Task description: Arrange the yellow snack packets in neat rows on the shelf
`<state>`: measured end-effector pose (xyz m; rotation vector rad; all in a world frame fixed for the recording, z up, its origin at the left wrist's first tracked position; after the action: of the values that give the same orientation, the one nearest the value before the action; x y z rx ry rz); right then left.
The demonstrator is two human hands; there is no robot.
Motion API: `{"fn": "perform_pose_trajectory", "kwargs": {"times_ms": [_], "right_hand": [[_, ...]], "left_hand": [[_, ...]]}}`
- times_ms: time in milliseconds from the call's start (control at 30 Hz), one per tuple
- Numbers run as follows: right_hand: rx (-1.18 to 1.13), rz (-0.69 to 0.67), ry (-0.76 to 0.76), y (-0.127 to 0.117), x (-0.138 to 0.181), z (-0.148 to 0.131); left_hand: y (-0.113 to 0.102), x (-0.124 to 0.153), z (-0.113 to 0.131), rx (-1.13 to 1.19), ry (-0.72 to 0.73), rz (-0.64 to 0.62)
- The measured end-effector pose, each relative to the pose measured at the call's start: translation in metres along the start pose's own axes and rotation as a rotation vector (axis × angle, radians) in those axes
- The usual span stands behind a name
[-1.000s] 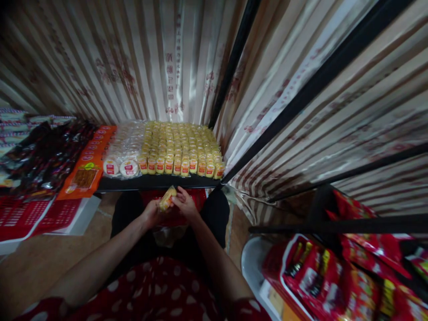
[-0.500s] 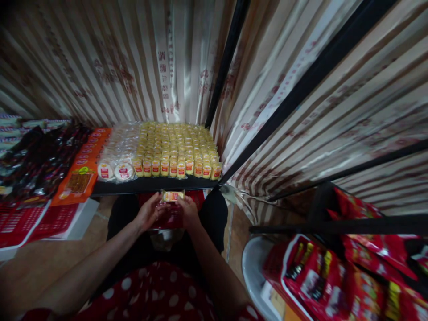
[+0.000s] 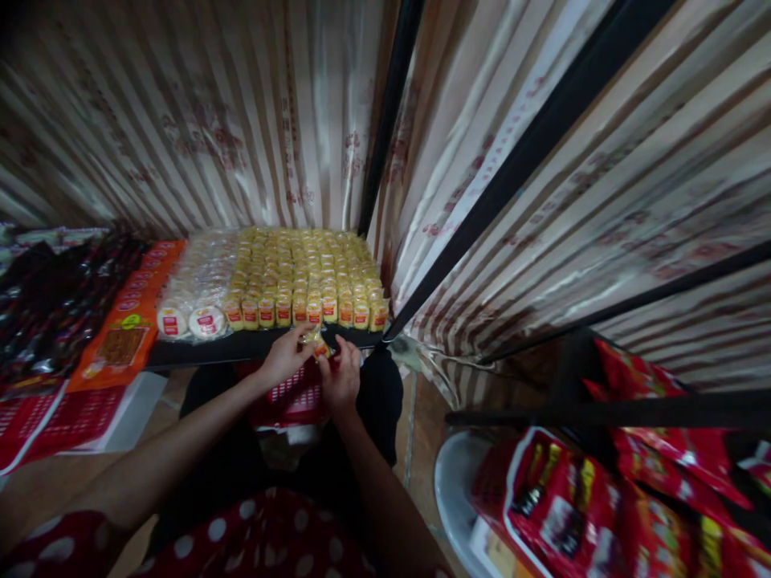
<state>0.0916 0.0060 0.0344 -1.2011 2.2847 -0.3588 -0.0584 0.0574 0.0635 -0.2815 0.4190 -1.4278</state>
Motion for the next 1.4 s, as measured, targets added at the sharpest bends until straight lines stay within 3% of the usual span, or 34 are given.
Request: {"fn": "perform_pose_trajectory", "kwargs": {"times_ms": [167, 333, 567, 867, 1100, 1233, 1400], "right_hand": [[0.067, -0.094, -0.184, 0.009, -0.023, -0.022], [0.15, -0.027, -0.161, 0.017, -0.037, -0.016], [0.12, 0.013, -0.075, 0.03, -0.04, -0.001], [-0.117, 0.107, -0.009, 0.031, -0.041, 0.008], [-0.031, 0.064, -0.088, 0.038, -0.036, 0.008], [0.033, 0.112, -0.138, 0.033, -0.038, 0.002], [0.055, 0.133, -0.17, 0.036, -0.039, 0.002]], "left_hand": [[0.017, -0.022, 0.029, -0.055, 0.115, -0.012], [0.024, -0.032, 0.041, -0.041, 0.206, 0.008], [0.021, -0.02, 0.024, 0.002, 0.253, 0.061], [0.03, -0.01, 0.013, -0.082, 0.371, 0.025], [0.032, -0.006, 0.016, -0.188, 0.452, 0.032], [0.036, -0.002, 0.017, -0.208, 0.485, -0.02], [0.042, -0.009, 0.012, -0.259, 0.434, -0.055]]}}
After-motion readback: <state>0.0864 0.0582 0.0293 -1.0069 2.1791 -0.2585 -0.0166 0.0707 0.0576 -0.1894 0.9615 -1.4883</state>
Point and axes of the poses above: each hand's wrist, its own x-axis away from the middle knuckle, its own y-axis out of the palm, z = x × y, the point moved 9 cm from there along -x, towards the middle knuckle, and after that the axes turned 13 degrees about z, right-handed, at the moved point
